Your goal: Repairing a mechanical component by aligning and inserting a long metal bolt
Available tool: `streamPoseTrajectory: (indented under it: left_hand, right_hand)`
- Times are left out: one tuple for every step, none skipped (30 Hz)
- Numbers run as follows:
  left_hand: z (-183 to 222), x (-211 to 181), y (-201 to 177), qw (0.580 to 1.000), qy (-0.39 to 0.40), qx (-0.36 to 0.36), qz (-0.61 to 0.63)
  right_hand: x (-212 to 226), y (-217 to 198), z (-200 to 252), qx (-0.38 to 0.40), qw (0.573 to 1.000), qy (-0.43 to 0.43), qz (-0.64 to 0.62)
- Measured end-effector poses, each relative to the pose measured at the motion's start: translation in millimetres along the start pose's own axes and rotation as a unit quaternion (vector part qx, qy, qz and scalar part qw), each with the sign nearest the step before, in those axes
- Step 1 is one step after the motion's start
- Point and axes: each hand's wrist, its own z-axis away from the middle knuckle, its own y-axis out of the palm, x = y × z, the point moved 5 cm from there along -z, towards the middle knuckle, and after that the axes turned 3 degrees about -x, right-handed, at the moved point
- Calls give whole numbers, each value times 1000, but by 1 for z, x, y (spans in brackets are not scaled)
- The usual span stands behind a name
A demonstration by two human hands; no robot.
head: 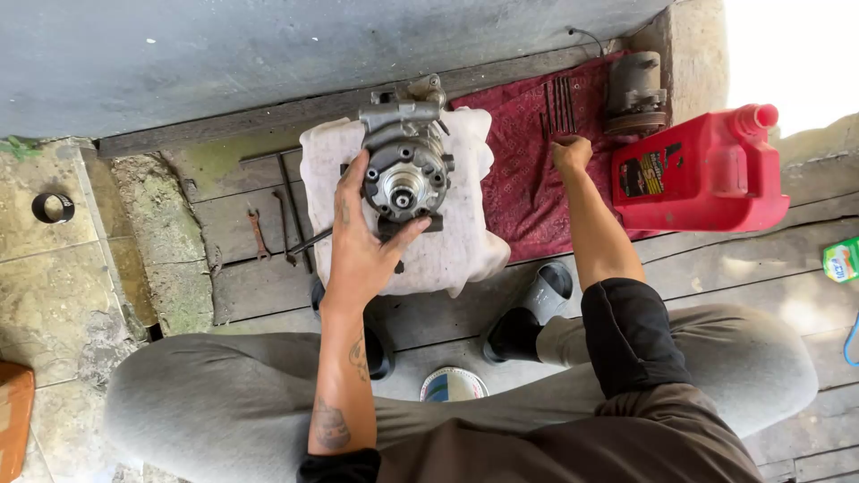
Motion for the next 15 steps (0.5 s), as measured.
streamPoseTrajectory:
  left_hand:
    - [-1, 1, 0, 1000, -2, 0, -1]
    - [-2, 2, 1, 1000, -4, 1, 2]
    - [-3, 2, 1, 1000, -6, 2, 4]
    - [-3, 3, 3, 1000, -7, 4, 3]
    - [-3, 5, 4, 1000, -11, 3, 1]
    - [-3, 6, 5, 1000, -16, 1, -2]
    - [-4, 8, 7, 1000, -19, 3, -4]
    - [-5, 9, 8, 1000, -19, 3, -3]
    - [-4, 10, 7, 1000, -19, 0, -4]
    - [-4, 10, 7, 1000, -22, -2, -6]
    - [-4, 10, 7, 1000, -20, -5, 0]
    - [-4, 8, 7, 1000, -17, -7, 6]
    - [-5, 9, 8, 1000, -18, -8, 5]
    - [-5, 9, 8, 1000, -15, -8, 4]
    - [-5, 9, 7, 1000, -12, -10, 1]
  right_hand:
    - [2, 3, -3, 1, 1000, 1, 1]
    - [5, 5, -6, 2, 1000, -9, 11]
    - [7, 8, -8, 3, 1000, -18, 20]
    - [6, 13, -15, 4, 1000, -16, 20]
    - [7, 19, -21, 7, 999, -21, 27]
    - [7, 25, -26, 11, 999, -26, 34]
    - [14, 23, -23, 14, 999, -24, 35]
    - [21, 22, -19, 22, 998, -26, 47]
    - [31, 22, -14, 31, 997, -30, 60]
    - [33, 22, -10, 36, 997, -31, 61]
    - [37, 21, -6, 36, 995, -44, 78]
    - [40, 19, -2, 37, 993, -57, 95]
    - [41, 19, 0, 39, 993, -58, 95]
    - [43, 19, 2, 32, 992, -62, 109]
    - [45, 19, 4, 27, 990, -67, 123]
